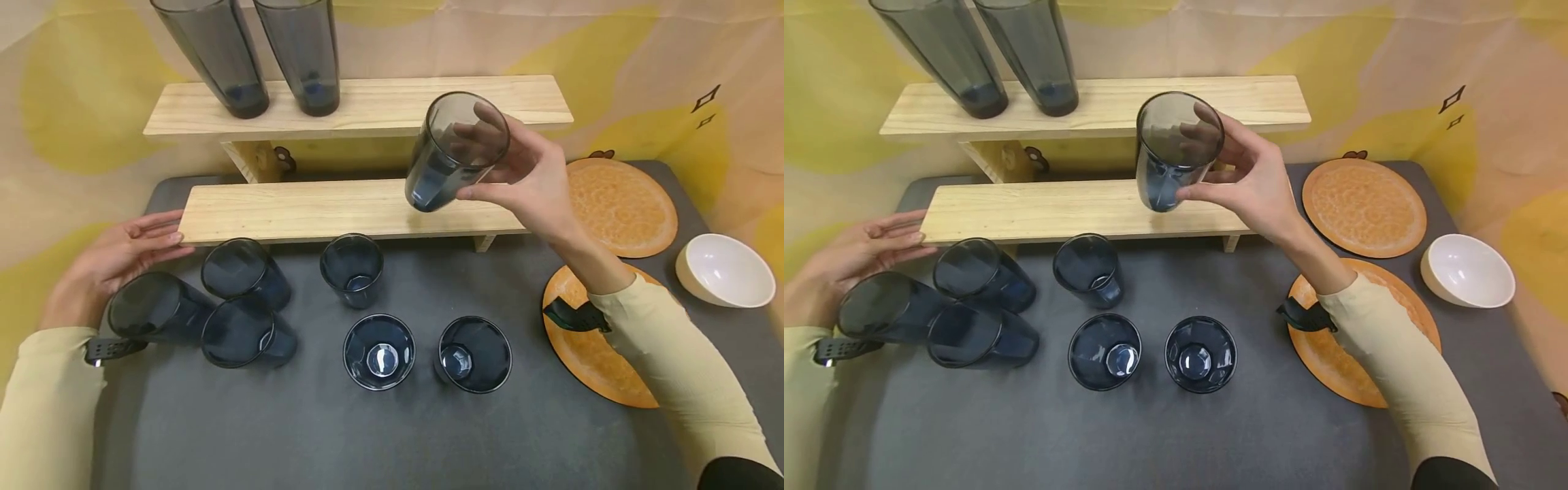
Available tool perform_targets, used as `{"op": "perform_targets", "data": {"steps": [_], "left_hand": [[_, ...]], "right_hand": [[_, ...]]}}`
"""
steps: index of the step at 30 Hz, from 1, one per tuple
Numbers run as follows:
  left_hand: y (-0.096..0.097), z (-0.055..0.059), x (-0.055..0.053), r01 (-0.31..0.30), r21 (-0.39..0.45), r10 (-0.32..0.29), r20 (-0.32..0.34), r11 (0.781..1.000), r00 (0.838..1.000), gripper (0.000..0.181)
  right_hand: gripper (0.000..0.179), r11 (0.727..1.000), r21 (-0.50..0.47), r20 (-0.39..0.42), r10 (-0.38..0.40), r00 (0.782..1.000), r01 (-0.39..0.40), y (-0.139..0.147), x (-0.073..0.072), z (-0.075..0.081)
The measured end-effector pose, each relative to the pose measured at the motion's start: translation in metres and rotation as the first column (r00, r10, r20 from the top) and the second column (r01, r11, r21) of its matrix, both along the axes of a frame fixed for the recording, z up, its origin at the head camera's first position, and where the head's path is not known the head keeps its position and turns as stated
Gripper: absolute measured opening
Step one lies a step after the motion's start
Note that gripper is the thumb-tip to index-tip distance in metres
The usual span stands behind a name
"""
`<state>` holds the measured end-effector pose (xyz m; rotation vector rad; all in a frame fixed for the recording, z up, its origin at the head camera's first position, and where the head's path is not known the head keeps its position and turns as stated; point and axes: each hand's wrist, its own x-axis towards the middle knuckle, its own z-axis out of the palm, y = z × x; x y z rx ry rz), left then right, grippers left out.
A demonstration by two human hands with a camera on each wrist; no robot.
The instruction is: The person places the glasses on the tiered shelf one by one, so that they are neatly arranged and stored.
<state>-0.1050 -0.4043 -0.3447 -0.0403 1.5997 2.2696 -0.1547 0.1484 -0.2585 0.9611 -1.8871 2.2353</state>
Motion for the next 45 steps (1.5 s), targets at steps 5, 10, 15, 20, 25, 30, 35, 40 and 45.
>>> {"op": "perform_targets", "data": {"steps": [5, 10, 15, 20, 25, 30, 35, 40, 45], "left_hand": [[0.0, 0.0, -0.001, -0.003, -0.002, 0.003, 0.004, 1.0, 1.0, 0.047], [0.0, 0.0, 0.0, -0.01, 0.003, 0.01, 0.008, 1.0, 1.0, 0.047], [0.002, 0.0, 0.001, -0.02, 0.008, 0.02, 0.011, 1.0, 1.0, 0.046], [0.001, 0.001, 0.001, -0.035, -0.015, 0.035, 0.016, 0.999, 0.999, 0.046], [0.003, 0.001, -0.001, -0.031, -0.048, 0.031, 0.005, 0.998, 1.0, 0.045], [0.003, 0.0, 0.001, -0.035, -0.031, 0.035, 0.002, 0.999, 0.999, 0.046], [0.003, 0.001, 0.001, -0.04, -0.03, 0.04, 0.007, 0.999, 0.999, 0.045], [0.002, 0.002, 0.002, -0.037, 0.006, 0.037, 0.016, 0.999, 0.999, 0.045], [0.002, 0.002, 0.001, -0.03, 0.007, 0.03, 0.014, 1.0, 0.999, 0.044]], "right_hand": [[0.081, 0.998, -0.057, 0.028, -0.024, 0.999, 0.026, -0.013, -0.007, 0.009], [0.083, 0.992, -0.112, 0.051, -0.054, 0.997, 0.06, -0.029, -0.019, 0.02], [0.08, 0.989, -0.112, -0.02, -0.103, 0.994, 0.1, -0.043, -0.037, 0.027], [0.079, 0.978, -0.136, 0.038, -0.154, 0.987, 0.158, -0.056, -0.052, 0.03], [0.081, 0.965, -0.091, 0.106, -0.235, 0.966, 0.245, -0.068, -0.056, 0.038], [0.082, 0.963, -0.027, 0.1, -0.264, 0.959, 0.268, -0.076, -0.062, 0.042], [0.081, 0.967, -0.023, 0.099, -0.251, 0.963, 0.254, -0.078, -0.07, 0.043], [0.079, 0.971, 0.075, 0.103, -0.235, 0.966, 0.228, -0.079, -0.084, 0.049], [0.076, 0.939, 0.253, 0.092, -0.265, 0.96, 0.235, -0.08, -0.096, 0.053]]}}
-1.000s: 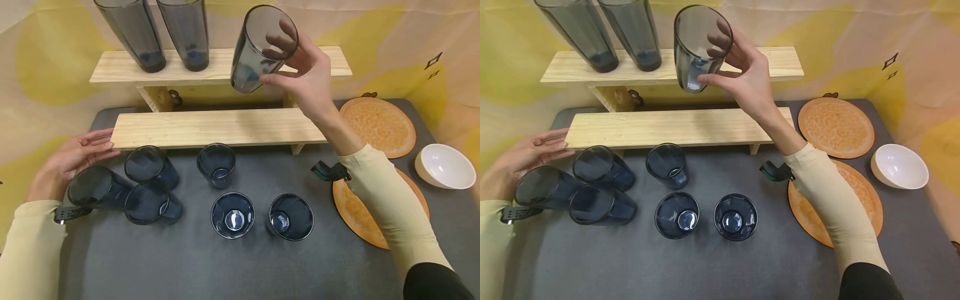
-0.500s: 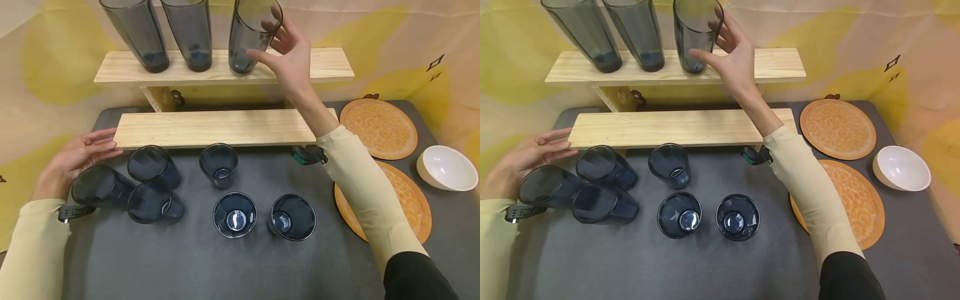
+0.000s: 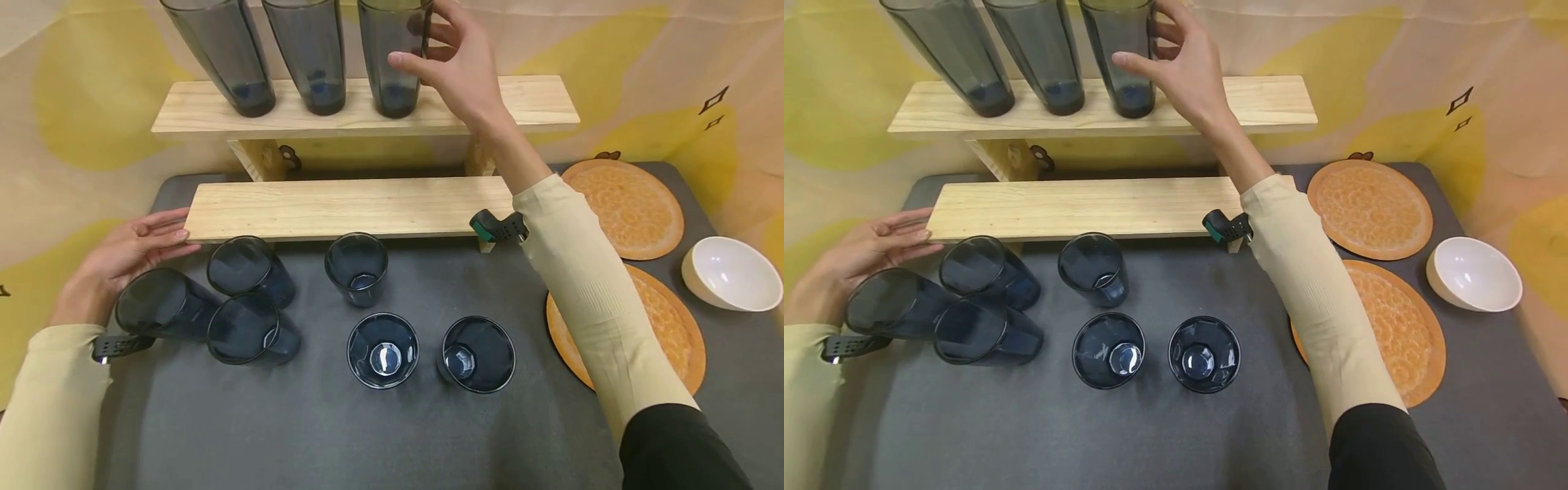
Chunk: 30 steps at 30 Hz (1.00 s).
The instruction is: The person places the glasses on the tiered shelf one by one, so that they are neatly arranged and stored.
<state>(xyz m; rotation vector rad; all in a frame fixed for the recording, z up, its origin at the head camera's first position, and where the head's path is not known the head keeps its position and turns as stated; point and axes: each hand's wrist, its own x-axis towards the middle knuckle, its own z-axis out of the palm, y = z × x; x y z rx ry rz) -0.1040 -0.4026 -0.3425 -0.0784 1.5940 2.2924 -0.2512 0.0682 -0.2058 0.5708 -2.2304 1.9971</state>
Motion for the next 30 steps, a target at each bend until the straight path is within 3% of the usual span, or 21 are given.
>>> {"op": "perform_targets", "data": {"steps": [9, 14, 18, 22, 25, 30], "left_hand": [[-0.002, -0.002, 0.0, 0.011, 0.049, -0.011, 0.001, 0.999, 1.0, 0.044], [-0.002, -0.003, 0.0, 0.013, 0.02, -0.013, -0.008, 1.0, 1.0, 0.044], [-0.001, -0.004, 0.001, 0.014, 0.012, -0.014, -0.005, 1.0, 1.0, 0.044], [-0.001, -0.005, 0.002, 0.013, 0.014, -0.012, -0.016, 1.0, 1.0, 0.044], [-0.001, -0.005, 0.002, 0.008, 0.023, -0.008, -0.02, 1.0, 1.0, 0.044], [-0.004, -0.005, 0.004, -0.001, 0.031, 0.001, -0.011, 1.0, 1.0, 0.044]], "right_hand": [[0.077, 0.995, 0.093, -0.044, 0.023, 0.999, -0.019, -0.001, -0.004, -0.005], [0.076, 0.993, 0.095, -0.027, 0.07, 0.997, -0.067, 0.006, 0.001, -0.007], [0.073, 0.992, 0.119, -0.018, 0.041, 0.999, -0.038, 0.016, 0.012, -0.011], [0.066, 0.984, 0.18, -0.06, -0.001, 0.998, 0.012, 0.026, 0.025, -0.013], [0.06, 0.977, 0.212, -0.086, 0.026, 0.996, -0.007, 0.034, 0.038, -0.014], [0.062, 0.965, 0.241, -0.074, 0.126, 0.989, -0.105, 0.042, 0.066, -0.018]]}}
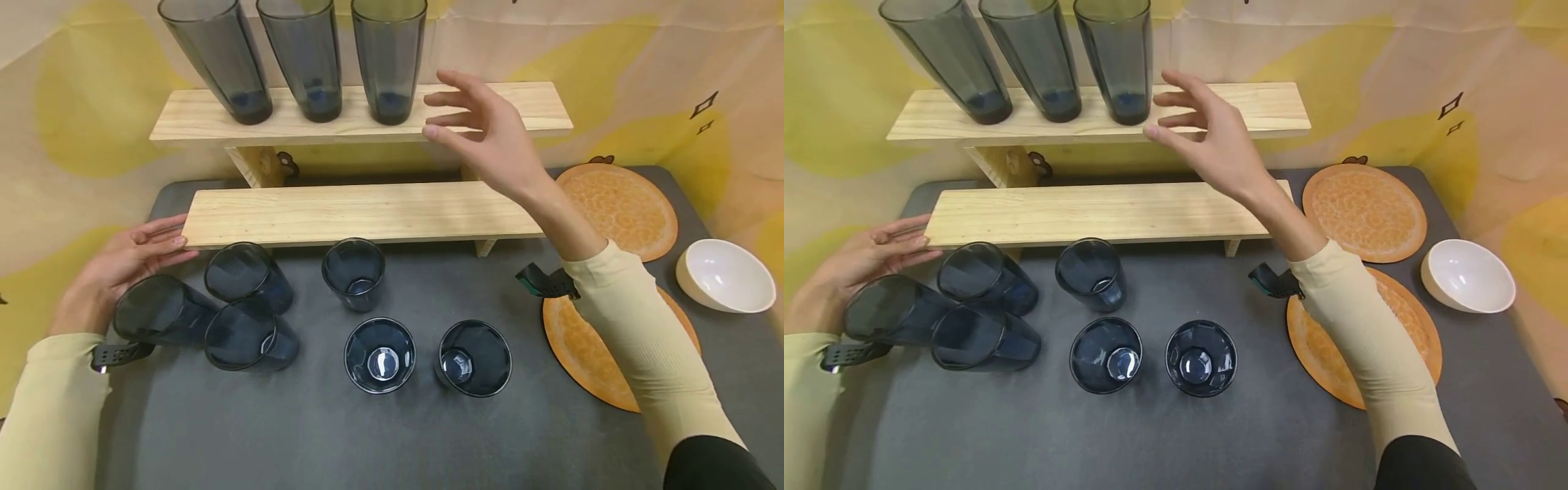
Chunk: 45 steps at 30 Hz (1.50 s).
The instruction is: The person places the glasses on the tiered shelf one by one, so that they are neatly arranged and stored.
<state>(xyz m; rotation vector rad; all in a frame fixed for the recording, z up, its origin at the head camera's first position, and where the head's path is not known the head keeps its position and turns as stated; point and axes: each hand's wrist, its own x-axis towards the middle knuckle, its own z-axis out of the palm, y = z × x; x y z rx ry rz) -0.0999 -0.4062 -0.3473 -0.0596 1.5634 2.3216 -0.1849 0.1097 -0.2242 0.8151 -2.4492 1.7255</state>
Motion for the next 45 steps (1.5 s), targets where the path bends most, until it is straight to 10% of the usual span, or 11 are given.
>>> {"op": "perform_targets", "data": {"steps": [7, 13, 17, 24, 27, 37, 45], "left_hand": [[0.0, 0.003, 0.001, -0.012, -0.039, 0.013, 0.017, 0.999, 1.0, 0.044], [0.0, 0.001, 0.001, -0.007, 0.009, 0.007, 0.016, 1.0, 1.0, 0.044], [0.001, 0.001, 0.001, 0.006, 0.027, -0.006, 0.008, 1.0, 1.0, 0.045], [0.0, 0.002, 0.0, 0.043, 0.111, -0.042, -0.011, 0.993, 0.999, 0.046], [0.0, 0.003, 0.001, 0.027, 0.088, -0.026, -0.008, 0.996, 1.0, 0.046], [-0.002, 0.003, 0.0, 0.058, 0.144, -0.057, -0.009, 0.988, 0.998, 0.047], [-0.001, 0.001, 0.001, 0.026, 0.076, -0.024, -0.023, 0.997, 0.999, 0.047]], "right_hand": [[0.059, 0.975, 0.136, -0.043, 0.184, 0.982, -0.176, 0.014, 0.043, -0.015], [0.065, 0.902, 0.207, 0.028, 0.38, 0.924, -0.378, 0.03, 0.068, -0.029], [0.067, 0.822, 0.129, 0.117, 0.543, 0.831, -0.555, 0.045, 0.081, -0.044], [0.093, 0.595, 0.008, 0.227, 0.782, 0.581, -0.804, 0.074, 0.091, -0.065], [0.106, 0.554, 0.001, 0.264, 0.803, 0.534, -0.833, 0.082, 0.096, -0.072], [0.1, 0.583, -0.051, 0.264, 0.791, 0.552, -0.811, 0.089, 0.115, -0.101], [0.092, 0.659, -0.086, 0.251, 0.74, 0.624, -0.747, 0.089, 0.121, -0.113]]}}
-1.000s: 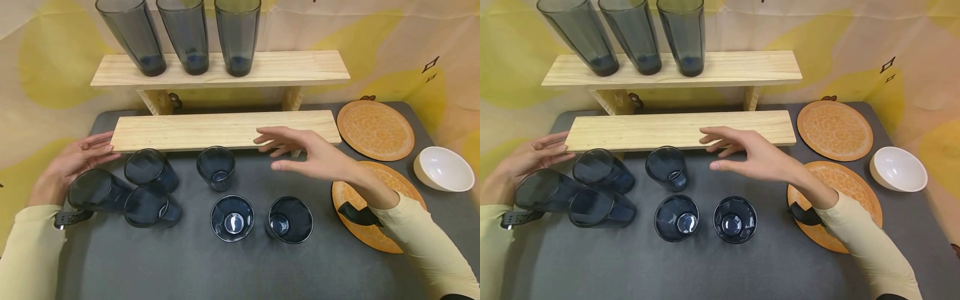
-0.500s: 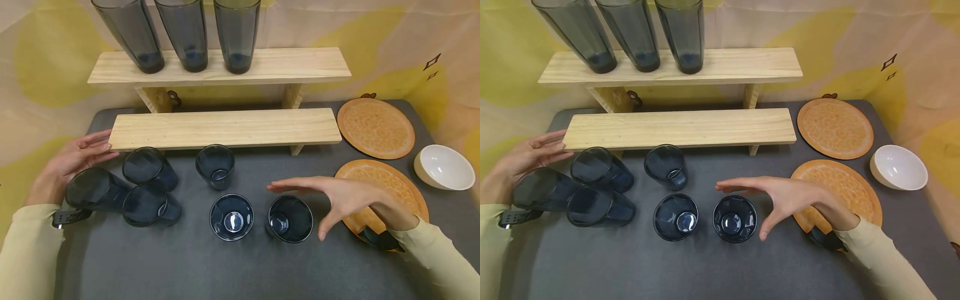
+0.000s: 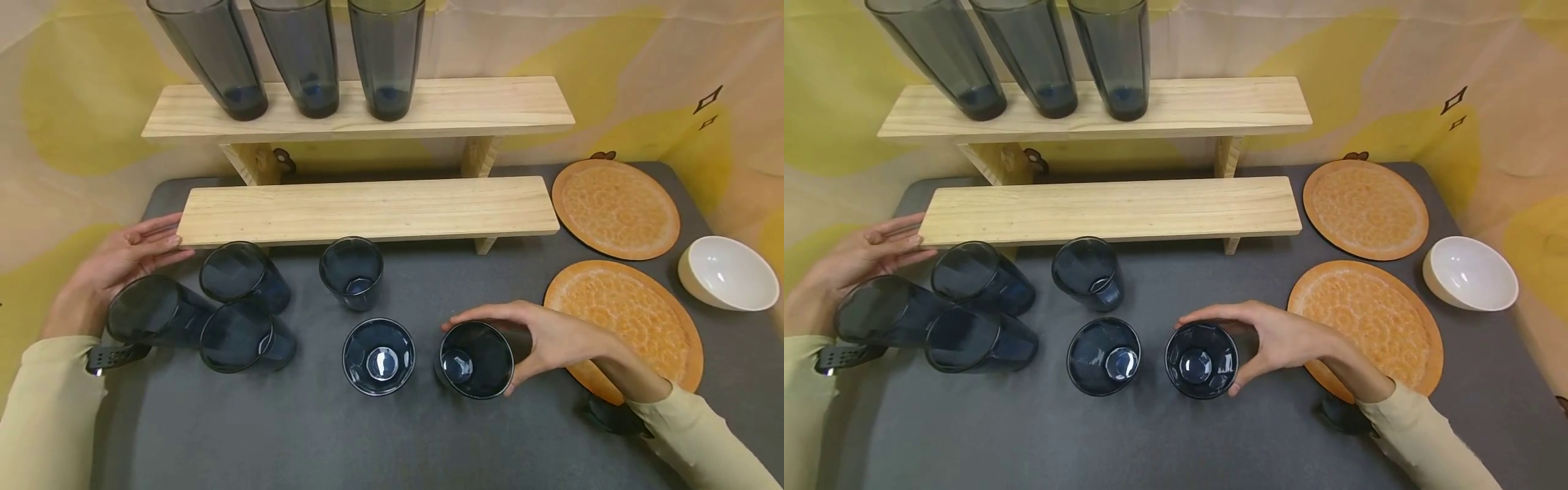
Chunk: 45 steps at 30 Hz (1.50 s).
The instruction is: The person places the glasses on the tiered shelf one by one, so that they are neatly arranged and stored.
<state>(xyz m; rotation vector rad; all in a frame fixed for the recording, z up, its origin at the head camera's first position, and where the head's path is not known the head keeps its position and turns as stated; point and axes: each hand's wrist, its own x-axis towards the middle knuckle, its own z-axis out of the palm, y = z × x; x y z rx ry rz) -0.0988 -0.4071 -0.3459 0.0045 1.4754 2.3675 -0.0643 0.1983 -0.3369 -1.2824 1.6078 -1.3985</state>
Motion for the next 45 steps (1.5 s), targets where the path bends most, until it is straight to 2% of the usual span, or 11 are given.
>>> {"op": "perform_targets", "data": {"steps": [8, 13, 17, 20, 28, 36, 41, 45], "left_hand": [[-0.002, -0.003, 0.001, 0.013, 0.05, -0.013, 0.015, 0.999, 1.0, 0.046], [-0.002, -0.002, 0.0, -0.006, 0.008, 0.005, 0.028, 1.0, 1.0, 0.046], [0.0, 0.0, -0.001, -0.008, 0.007, 0.008, 0.036, 1.0, 0.999, 0.045], [0.0, 0.001, -0.001, -0.009, 0.018, 0.008, 0.036, 1.0, 0.999, 0.045], [-0.001, 0.0, -0.001, -0.003, 0.01, 0.003, 0.024, 1.0, 1.0, 0.045], [0.0, 0.001, -0.001, -0.012, 0.019, 0.012, 0.027, 1.0, 1.0, 0.045], [-0.001, 0.001, 0.0, 0.008, 0.065, -0.01, 0.039, 0.998, 0.999, 0.045], [0.0, 0.001, 0.001, 0.012, 0.078, -0.015, 0.032, 0.997, 0.999, 0.046]], "right_hand": [[0.092, 0.997, -0.03, 0.011, -0.065, 0.998, 0.065, 0.002, 0.004, -0.002], [0.092, 0.995, -0.025, -0.032, -0.092, 0.995, 0.091, 0.002, 0.003, 0.001], [0.092, 0.991, -0.009, -0.059, -0.134, 0.989, 0.133, 0.005, 0.0, 0.008], [0.092, 0.986, 0.002, -0.09, -0.168, 0.982, 0.169, 0.008, -0.006, 0.014], [0.097, 0.98, -0.08, -0.105, -0.192, 0.976, 0.184, 0.014, -0.028, 0.03], [0.101, 0.961, -0.108, -0.14, -0.266, 0.954, 0.253, 0.023, -0.044, 0.045], [0.102, 0.953, -0.108, -0.181, -0.299, 0.937, 0.283, 0.024, -0.053, 0.053], [0.102, 0.952, -0.185, -0.083, -0.262, 0.961, 0.244, 0.018, -0.062, 0.061]]}}
